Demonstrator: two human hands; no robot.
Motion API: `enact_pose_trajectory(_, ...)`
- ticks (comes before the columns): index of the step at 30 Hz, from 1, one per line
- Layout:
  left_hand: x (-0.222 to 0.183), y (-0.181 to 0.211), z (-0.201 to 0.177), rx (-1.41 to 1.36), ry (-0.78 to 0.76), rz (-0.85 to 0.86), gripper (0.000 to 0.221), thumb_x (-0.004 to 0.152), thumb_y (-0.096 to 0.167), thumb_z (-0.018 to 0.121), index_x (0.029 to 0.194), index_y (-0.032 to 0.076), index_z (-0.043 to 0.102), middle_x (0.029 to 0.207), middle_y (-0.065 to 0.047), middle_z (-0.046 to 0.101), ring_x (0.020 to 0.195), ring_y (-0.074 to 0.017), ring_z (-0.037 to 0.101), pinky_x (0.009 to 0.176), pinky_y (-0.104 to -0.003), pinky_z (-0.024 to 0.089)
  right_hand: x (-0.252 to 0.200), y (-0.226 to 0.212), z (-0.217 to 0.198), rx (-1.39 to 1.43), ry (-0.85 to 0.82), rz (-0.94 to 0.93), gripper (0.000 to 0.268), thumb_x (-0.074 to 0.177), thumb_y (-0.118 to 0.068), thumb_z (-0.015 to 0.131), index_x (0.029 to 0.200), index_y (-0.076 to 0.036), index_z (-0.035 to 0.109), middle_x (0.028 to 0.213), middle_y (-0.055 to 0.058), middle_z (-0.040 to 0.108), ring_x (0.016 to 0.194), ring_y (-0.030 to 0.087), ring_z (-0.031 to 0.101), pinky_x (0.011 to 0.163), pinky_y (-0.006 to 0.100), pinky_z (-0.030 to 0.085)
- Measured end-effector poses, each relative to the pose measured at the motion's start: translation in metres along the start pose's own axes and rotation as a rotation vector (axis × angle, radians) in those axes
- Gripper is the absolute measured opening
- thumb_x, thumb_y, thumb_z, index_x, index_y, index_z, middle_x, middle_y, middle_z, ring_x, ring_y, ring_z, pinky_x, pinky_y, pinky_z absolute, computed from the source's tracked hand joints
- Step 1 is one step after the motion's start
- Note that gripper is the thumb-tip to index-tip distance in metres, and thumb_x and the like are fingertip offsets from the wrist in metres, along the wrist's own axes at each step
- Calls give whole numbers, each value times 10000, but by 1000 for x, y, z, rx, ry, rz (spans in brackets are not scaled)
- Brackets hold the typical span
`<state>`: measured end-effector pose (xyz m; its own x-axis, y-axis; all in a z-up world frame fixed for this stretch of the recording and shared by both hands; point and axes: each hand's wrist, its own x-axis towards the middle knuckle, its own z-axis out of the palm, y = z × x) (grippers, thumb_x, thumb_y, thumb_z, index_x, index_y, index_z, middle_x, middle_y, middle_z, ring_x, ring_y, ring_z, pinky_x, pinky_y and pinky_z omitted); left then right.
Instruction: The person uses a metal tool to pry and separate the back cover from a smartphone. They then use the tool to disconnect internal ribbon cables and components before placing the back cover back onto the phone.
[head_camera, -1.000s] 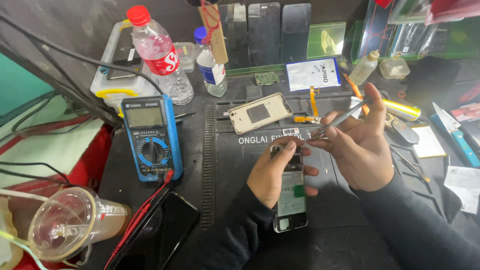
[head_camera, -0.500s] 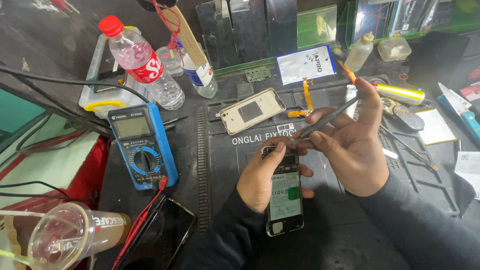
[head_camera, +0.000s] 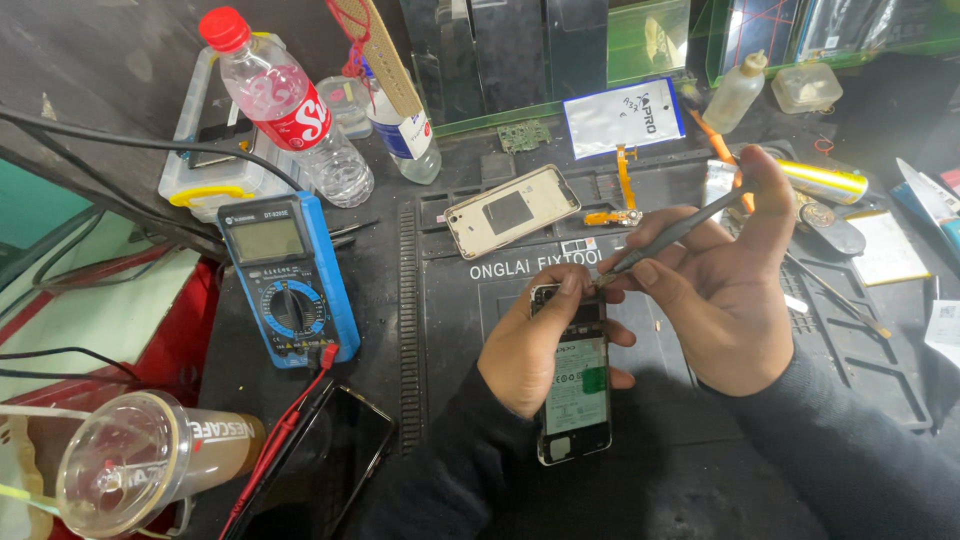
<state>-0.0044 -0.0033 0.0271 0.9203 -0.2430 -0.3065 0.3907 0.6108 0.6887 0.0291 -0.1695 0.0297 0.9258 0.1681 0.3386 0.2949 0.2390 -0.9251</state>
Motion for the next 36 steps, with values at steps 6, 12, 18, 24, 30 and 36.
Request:
enact_pose_trajectory(6, 4, -5, -2, 36, 11, -3, 350, 1001, 397, 564, 1126, 72, 532, 1209, -222, 618, 844, -333, 676, 553, -493, 613, -1, -4, 2, -105, -42, -121, 844, 1003, 128, 549, 1568, -276, 70, 1124, 200, 603, 881, 334, 738, 839, 463, 709)
enact_pose_trajectory(12, 2, -2, 3, 54, 49, -12, 383, 999, 399, 554, 1165, 54, 542, 1176, -207, 614, 848, -309, 676, 551, -464, 616, -1, -3, 0, -222, -100, -255, 825, 1017, 126, 552, 1566, -247, 62, 1110, 229, 612, 912, 356, 733, 837, 452, 716)
enact_pose_trajectory(18, 6, -7, -1, 95, 63, 13, 435, 969, 446, 551, 1198, 76, 549, 1193, -196, 628, 863, -313, 685, 543, -461, 613, -1, -4, 9, -251, -77, -360, 784, 982, 154, 606, 1488, -189, 116, 1103, 212, 587, 835, 337, 749, 776, 408, 713)
enact_pose_trajectory(24, -3, 8, 18, 266, 253, -26, 401, 967, 423, 528, 1168, 81, 588, 1171, -137, 681, 871, -264, 702, 573, -405, 610, 2, -2, 4, -438, -169, -574, 783, 971, 138, 586, 1471, -190, 81, 1021, 290, 646, 811, 352, 769, 719, 403, 690)
enact_pose_trajectory(30, -6, 12, 19, 282, 213, -15, 462, 905, 470, 552, 1121, 65, 599, 1178, -142, 658, 914, -290, 697, 597, -426, 619, 2, 3, 2, -409, -171, -621, 793, 976, 147, 581, 1490, -208, 94, 1055, 297, 626, 835, 368, 763, 762, 429, 695)
enact_pose_trajectory(36, 5, -4, -10, -106, -18, 7, 654, 987, 604, 406, 1299, 54, 571, 1279, -296, 585, 911, -338, 699, 602, -505, 627, 4, 2, -1, -382, -140, -608, 800, 959, 166, 536, 1486, -217, 71, 1013, 314, 627, 724, 395, 761, 707, 439, 663)
